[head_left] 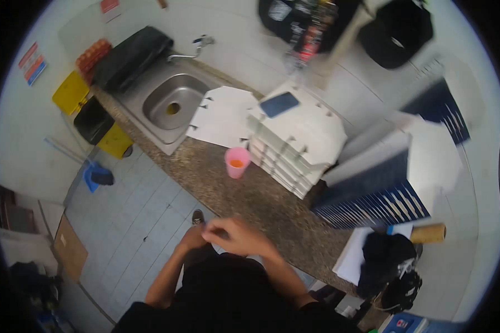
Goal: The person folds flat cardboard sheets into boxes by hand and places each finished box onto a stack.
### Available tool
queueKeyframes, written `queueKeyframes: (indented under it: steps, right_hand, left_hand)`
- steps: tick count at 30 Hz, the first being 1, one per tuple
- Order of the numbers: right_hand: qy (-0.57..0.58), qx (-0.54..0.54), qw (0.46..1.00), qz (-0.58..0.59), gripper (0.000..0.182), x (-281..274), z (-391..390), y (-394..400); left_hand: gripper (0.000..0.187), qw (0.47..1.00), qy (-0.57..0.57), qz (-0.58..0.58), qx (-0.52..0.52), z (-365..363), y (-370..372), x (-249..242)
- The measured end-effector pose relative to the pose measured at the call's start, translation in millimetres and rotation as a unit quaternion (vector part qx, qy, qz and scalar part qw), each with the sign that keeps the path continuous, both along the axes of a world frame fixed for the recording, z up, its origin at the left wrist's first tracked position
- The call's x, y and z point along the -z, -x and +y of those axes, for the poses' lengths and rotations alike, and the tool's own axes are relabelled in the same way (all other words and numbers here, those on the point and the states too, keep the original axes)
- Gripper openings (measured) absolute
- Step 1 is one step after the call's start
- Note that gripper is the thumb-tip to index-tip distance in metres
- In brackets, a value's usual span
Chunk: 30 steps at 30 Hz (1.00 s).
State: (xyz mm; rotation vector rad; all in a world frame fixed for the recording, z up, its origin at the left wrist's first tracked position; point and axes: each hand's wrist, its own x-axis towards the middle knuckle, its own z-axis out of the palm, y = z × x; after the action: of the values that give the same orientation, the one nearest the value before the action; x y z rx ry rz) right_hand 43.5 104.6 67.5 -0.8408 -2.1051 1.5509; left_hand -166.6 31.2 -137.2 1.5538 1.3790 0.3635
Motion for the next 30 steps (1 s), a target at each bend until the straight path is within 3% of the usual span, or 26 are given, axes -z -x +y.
queueKeyframes:
  steps: [1, 2, 4, 5, 6, 7, 8, 10, 11, 13, 14, 16, 18, 19, 20, 22, 24, 26, 28, 30]
  right_hand:
    - [0.001, 0.038, 0.999, 0.03, 0.024, 32.6, 19.3, 49.0]
    - [0.002, 0.078, 0.995, 0.058, 0.023, 61.0, 43.9, 95.5]
    - [-0.009, 0.212, 0.977, -0.025, 0.026, 102.0, 112.2, 178.3]
    - [-0.077, 0.266, 0.96, -0.033, 0.031, 129.1, 156.5, 207.6]
    - [-0.092, 0.308, 0.94, -0.113, 0.039, 166.6, 206.3, 232.4]
    - [-0.187, 0.389, 0.872, -0.23, 0.058, 188.3, 247.4, 256.0]
    - [-0.116, 0.353, 0.872, -0.319, 0.068, 182.0, 290.0, 265.2]
    - [-0.151, 0.469, 0.766, -0.414, 0.059, 215.5, 348.9, 292.0]
    - [-0.153, 0.465, 0.766, -0.418, 0.059, 218.3, 359.5, 296.0]
    - [-0.142, 0.331, 0.775, -0.52, 0.046, 220.2, 372.3, 301.0]
    - [-0.14, 0.332, 0.771, -0.525, 0.046, 222.9, 371.6, 303.5]
    - [-0.106, 0.291, 0.846, -0.434, 0.031, 222.0, 364.1, 300.9]
    - [-0.19, 0.224, 0.862, -0.413, 0.023, 218.5, 322.8, 293.7]
    - [-0.188, 0.204, 0.872, -0.403, 0.022, 207.6, 291.4, 288.5]
    - [-0.185, 0.181, 0.882, -0.393, 0.021, 184.4, 256.0, 283.5]
    - [-0.152, 0.151, 0.911, -0.351, 0.019, 134.7, 191.7, 270.5]
    - [-0.128, 0.126, 0.929, -0.324, 0.02, 96.5, 147.2, 255.9]
    - [-0.111, 0.103, 0.946, -0.288, 0.022, 92.0, 113.4, 245.1]
    - [-0.197, 0.119, 0.967, -0.112, 0.021, 95.8, 93.9, 236.2]
    - [-0.14, 0.088, 0.98, -0.11, 0.023, 110.0, 93.4, 227.7]
  left_hand:
    - [0.058, 0.973, 0.103, 0.174, -0.11, -24.2, 24.3, 6.7]
    - [0.058, 0.948, 0.132, 0.254, -0.138, -73.9, 76.9, 104.9]
    - [0.057, 0.925, 0.155, 0.271, -0.216, -155.6, 145.5, 172.7]
    - [0.052, 0.92, 0.196, 0.235, -0.246, -187.0, 174.7, 181.6]
    - [0.043, 0.892, 0.231, 0.158, -0.355, -237.3, 206.6, 228.8]
    - [0.036, 0.821, 0.28, 0.094, -0.488, -266.6, 216.0, 224.4]
    - [0.03, 0.727, 0.32, 0.027, -0.607, -288.2, 226.4, 212.1]
    - [0.022, 0.673, 0.355, 0.032, -0.648, -315.3, 240.7, 187.2]
    - [0.022, 0.671, 0.359, 0.029, -0.648, -316.9, 247.3, 174.2]
    - [0.02, 0.605, 0.401, -0.014, -0.688, -310.0, 257.3, 158.6]
    - [0.02, 0.607, 0.406, -0.014, -0.683, -299.0, 263.7, 157.5]
    - [0.02, 0.645, 0.309, -0.066, -0.696, -266.3, 275.2, 164.2]
    - [0.017, 0.754, 0.059, -0.003, -0.654, -211.5, 279.9, 177.3]
    - [0.017, 0.759, 0.057, -0.005, -0.648, -147.8, 271.5, 107.1]
    - [0.016, 0.786, -0.1, 0.069, -0.607, -67.2, 253.7, 20.1]
    - [0.019, 0.846, -0.248, 0.087, -0.464, 0.0, 237.1, -65.3]
    - [0.028, 0.853, -0.16, -0.117, -0.483, 30.0, 206.4, -92.7]
    - [0.04, 0.845, -0.086, -0.266, -0.457, 60.7, 172.0, -115.1]
    - [0.05, 0.851, -0.09, -0.294, -0.425, 84.1, 150.1, -81.6]
    - [0.052, 0.828, -0.051, -0.312, -0.464, 106.7, 146.4, -63.8]
